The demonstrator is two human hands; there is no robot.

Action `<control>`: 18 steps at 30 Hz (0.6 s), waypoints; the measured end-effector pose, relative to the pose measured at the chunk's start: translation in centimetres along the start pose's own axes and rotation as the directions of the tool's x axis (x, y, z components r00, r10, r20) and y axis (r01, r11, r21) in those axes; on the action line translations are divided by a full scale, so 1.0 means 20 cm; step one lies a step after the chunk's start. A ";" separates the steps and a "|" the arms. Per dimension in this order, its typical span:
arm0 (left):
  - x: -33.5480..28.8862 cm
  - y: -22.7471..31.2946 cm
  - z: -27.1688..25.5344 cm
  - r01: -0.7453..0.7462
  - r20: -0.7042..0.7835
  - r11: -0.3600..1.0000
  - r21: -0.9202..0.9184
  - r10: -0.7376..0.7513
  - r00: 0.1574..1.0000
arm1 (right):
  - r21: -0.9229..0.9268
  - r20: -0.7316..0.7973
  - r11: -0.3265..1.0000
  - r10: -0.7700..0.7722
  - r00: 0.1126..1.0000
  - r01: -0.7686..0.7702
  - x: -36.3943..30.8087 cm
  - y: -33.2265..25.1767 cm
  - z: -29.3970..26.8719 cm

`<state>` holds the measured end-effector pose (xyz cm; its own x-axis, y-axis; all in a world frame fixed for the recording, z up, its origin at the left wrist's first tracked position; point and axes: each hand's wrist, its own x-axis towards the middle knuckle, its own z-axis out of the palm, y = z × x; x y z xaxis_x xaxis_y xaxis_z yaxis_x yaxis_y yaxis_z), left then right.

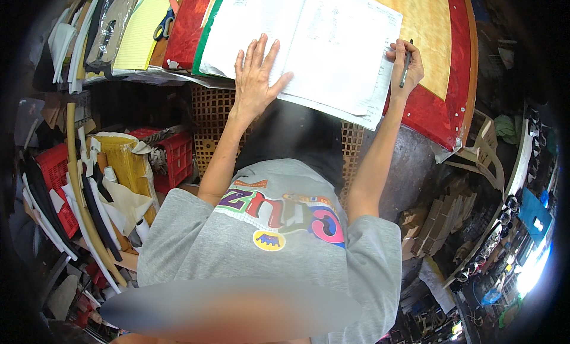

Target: The person walks through a cluttered workshop carrying a roll of white material, then places it on a table. They open a green notebook, flip pages, and write with a pen. They then handle a yellow notepad and sort through stacks of rolled materials and papers on the table.

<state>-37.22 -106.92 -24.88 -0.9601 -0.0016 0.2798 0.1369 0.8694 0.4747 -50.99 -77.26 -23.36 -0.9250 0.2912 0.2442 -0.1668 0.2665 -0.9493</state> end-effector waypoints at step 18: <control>0.02 0.00 -0.07 -0.040 0.094 0.999 0.031 0.037 0.995 | 0.505 0.475 0.863 -0.254 0.843 -0.025 -0.48 -0.88 0.17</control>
<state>-37.20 -107.64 -23.56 -0.9729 0.0771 0.2178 0.1679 0.8835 0.4373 -40.36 -87.97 -9.62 -0.8994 -0.2582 0.3527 -0.2936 -0.2410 -0.9251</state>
